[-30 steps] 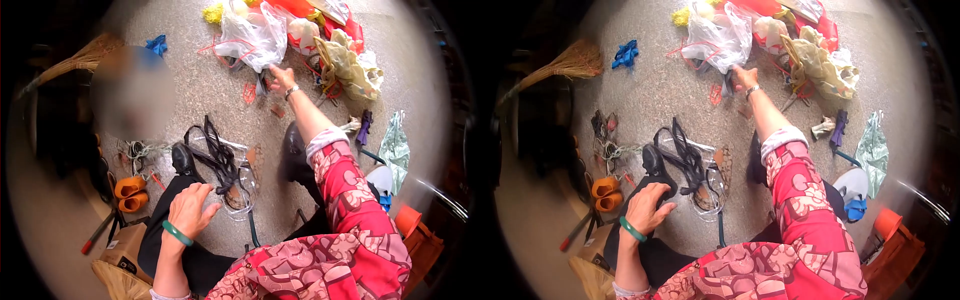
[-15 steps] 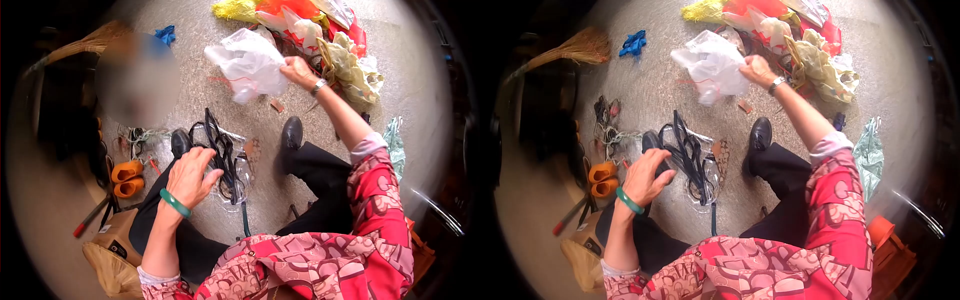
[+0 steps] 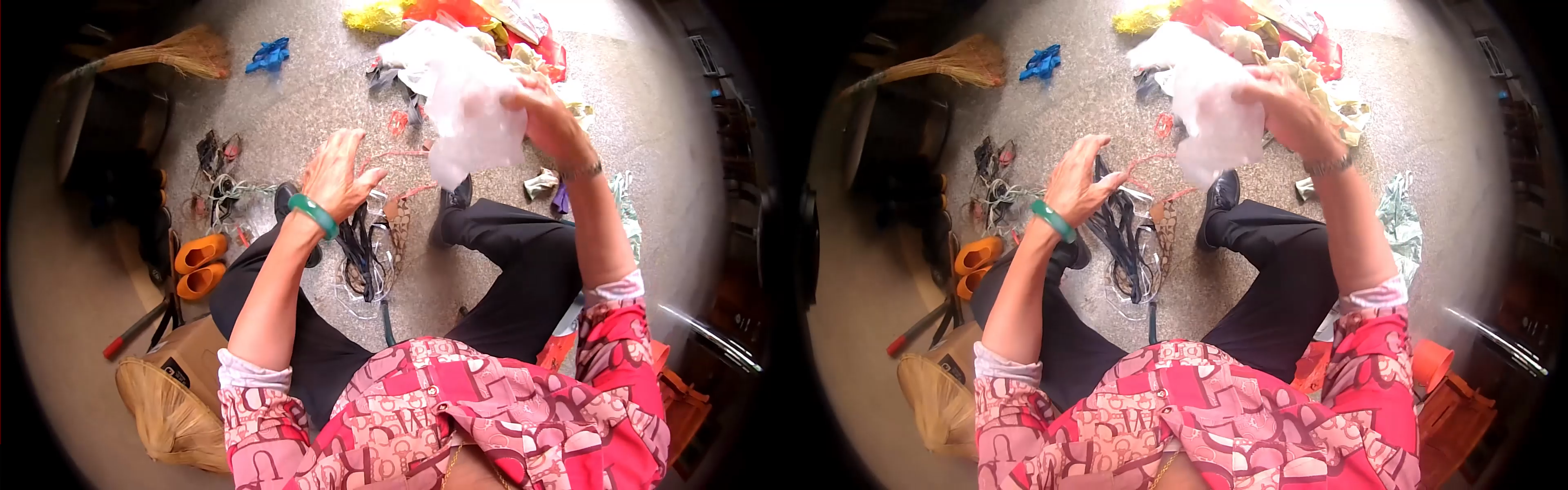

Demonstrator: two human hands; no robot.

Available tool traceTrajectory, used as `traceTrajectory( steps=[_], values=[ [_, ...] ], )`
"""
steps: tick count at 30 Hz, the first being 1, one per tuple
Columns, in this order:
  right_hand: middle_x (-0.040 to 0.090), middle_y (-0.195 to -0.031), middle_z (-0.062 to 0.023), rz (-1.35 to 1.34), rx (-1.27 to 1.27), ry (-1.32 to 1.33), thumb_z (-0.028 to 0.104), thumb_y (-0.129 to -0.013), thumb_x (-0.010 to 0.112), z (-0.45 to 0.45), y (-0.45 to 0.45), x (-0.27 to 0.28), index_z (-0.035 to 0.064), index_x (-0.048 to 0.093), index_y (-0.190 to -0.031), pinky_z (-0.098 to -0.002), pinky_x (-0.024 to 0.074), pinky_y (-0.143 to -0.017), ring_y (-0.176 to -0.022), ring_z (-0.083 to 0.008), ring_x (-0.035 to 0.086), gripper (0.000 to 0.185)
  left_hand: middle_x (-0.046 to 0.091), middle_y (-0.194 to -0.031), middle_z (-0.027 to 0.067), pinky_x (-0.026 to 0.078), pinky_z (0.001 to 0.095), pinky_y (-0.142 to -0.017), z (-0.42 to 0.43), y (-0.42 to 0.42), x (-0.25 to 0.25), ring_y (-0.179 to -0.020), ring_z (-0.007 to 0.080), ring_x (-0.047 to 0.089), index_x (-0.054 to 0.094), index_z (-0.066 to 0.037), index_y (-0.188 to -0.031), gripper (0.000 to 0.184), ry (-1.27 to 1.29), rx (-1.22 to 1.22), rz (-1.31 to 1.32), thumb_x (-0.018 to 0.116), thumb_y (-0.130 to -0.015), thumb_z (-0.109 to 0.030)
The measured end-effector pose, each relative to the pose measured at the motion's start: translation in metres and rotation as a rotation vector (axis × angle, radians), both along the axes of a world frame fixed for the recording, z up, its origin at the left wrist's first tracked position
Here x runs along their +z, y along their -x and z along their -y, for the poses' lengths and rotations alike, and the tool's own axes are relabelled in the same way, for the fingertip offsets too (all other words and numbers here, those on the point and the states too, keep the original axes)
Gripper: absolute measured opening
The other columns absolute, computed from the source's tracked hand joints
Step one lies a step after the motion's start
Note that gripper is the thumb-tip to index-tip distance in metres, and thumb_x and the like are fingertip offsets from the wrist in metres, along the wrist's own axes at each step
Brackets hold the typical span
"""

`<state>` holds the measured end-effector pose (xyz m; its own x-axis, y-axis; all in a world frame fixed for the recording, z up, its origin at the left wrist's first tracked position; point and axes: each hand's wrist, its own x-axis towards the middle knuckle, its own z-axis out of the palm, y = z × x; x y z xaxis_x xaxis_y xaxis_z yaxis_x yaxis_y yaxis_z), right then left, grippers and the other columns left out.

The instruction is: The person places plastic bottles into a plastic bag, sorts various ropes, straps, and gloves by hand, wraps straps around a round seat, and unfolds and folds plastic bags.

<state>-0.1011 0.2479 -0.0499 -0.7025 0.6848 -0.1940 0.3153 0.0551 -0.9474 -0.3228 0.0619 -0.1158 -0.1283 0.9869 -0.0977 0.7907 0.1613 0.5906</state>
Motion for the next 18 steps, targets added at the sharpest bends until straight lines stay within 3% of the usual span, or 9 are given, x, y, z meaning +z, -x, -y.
traceTrajectory(
  steps=[2, 4, 6, 7, 8, 10, 14, 15, 18],
  values=[
    [0.061, -0.074, -0.0016, -0.180, 0.127, 0.360, 0.014, -0.074, 0.055, 0.026, -0.011, 0.010, -0.0023, 0.060, -0.087, -0.0215, 0.0431, -0.063, -0.067, -0.0069, 0.054, 0.021, 0.050, -0.113, 0.0202, 0.040, 0.0370, -0.087, -0.003, -0.006, -0.004, -0.101, 0.0313, 0.050, 0.046, 0.000, -0.114, 0.052, -0.211, 0.013, 0.018, 0.062, -0.075, -0.031],
    [0.061, -0.074, -0.0010, -0.201, 0.186, 0.435, 0.012, -0.074, 0.056, 0.051, -0.013, 0.001, -0.0028, 0.061, -0.087, -0.0211, 0.0434, -0.062, -0.066, -0.0066, 0.054, 0.020, 0.052, -0.111, 0.0184, 0.041, 0.0351, -0.086, -0.008, -0.013, 0.009, -0.098, 0.0262, 0.053, 0.046, 0.001, -0.114, 0.050, -0.091, 0.012, 0.160, 0.061, -0.076, -0.029],
    [0.061, -0.075, -0.0006, -0.162, 0.245, 0.483, 0.013, -0.075, 0.057, 0.075, -0.005, -0.002, -0.0024, 0.061, -0.086, -0.0210, 0.0434, -0.063, -0.067, -0.0062, 0.054, 0.019, 0.057, -0.105, 0.0146, 0.041, 0.0326, -0.085, -0.012, -0.020, 0.006, -0.097, 0.0214, 0.054, 0.052, 0.001, -0.109, 0.043, -0.032, -0.130, 0.552, 0.063, -0.075, -0.023],
    [0.061, -0.075, -0.0001, -0.163, 0.232, 0.527, 0.012, -0.075, 0.058, 0.084, 0.001, -0.004, -0.0023, 0.061, -0.086, -0.0207, 0.0431, -0.062, -0.067, -0.0055, 0.054, 0.018, 0.054, -0.109, 0.0085, 0.041, 0.0313, -0.085, -0.014, -0.022, 0.000, -0.097, 0.0143, 0.051, 0.050, -0.002, -0.113, 0.041, 0.084, -0.198, 0.623, 0.062, -0.076, -0.016],
    [0.060, -0.076, 0.0018, -0.147, 0.277, 0.521, 0.010, -0.074, 0.057, 0.088, 0.006, -0.004, -0.0023, 0.060, -0.086, -0.0195, 0.0420, -0.061, -0.066, -0.0042, 0.051, 0.017, 0.054, -0.109, 0.0085, 0.041, 0.0313, -0.085, -0.013, -0.026, -0.003, -0.097, 0.0143, 0.051, 0.050, -0.002, -0.113, 0.041, 0.085, -0.208, 0.619, 0.062, -0.076, -0.016],
    [0.058, -0.073, 0.0033, -0.204, 0.278, 0.528, 0.013, -0.077, 0.057, 0.088, 0.014, -0.007, -0.0007, 0.060, -0.084, -0.0192, 0.0413, -0.059, -0.065, -0.0030, 0.050, 0.015, 0.056, -0.106, 0.0048, 0.042, 0.0300, -0.084, -0.003, -0.038, 0.000, -0.096, 0.0137, 0.052, 0.054, -0.004, -0.110, 0.035, 0.284, 0.026, 1.112, 0.062, -0.077, -0.011],
    [0.056, -0.071, 0.0043, -0.192, 0.142, 0.532, 0.015, -0.079, 0.057, 0.080, 0.021, -0.013, 0.0014, 0.059, -0.080, -0.0180, 0.0404, -0.058, -0.063, -0.0018, 0.049, 0.014, 0.060, -0.102, 0.0039, 0.046, 0.0285, -0.080, 0.005, -0.034, -0.011, -0.092, 0.0139, 0.057, 0.054, -0.002, -0.109, 0.030, 0.238, 0.270, 1.439, 0.058, -0.080, -0.009],
    [0.055, -0.069, 0.0047, -0.164, 0.075, 0.465, 0.015, -0.080, 0.057, 0.077, 0.023, -0.017, 0.0021, 0.058, -0.079, -0.0178, 0.0400, -0.057, -0.062, -0.0016, 0.048, 0.013, 0.060, -0.103, 0.0056, 0.047, 0.0278, -0.080, 0.002, -0.025, -0.024, -0.092, 0.0137, 0.058, 0.054, -0.002, -0.109, 0.030, 0.208, 0.295, 1.399, 0.057, -0.081, -0.009],
    [0.052, -0.063, 0.0055, -0.120, -0.182, 0.262, 0.013, -0.080, 0.056, 0.063, 0.026, -0.028, 0.0026, 0.059, -0.077, -0.0189, 0.0375, -0.049, -0.054, -0.0022, 0.044, 0.011, 0.061, -0.095, 0.0087, 0.048, 0.0288, -0.076, -0.003, -0.001, -0.025, -0.086, 0.0155, 0.059, 0.057, 0.000, -0.094, 0.016, -0.047, 0.487, 1.460, 0.048, -0.085, -0.010]
  ],
)
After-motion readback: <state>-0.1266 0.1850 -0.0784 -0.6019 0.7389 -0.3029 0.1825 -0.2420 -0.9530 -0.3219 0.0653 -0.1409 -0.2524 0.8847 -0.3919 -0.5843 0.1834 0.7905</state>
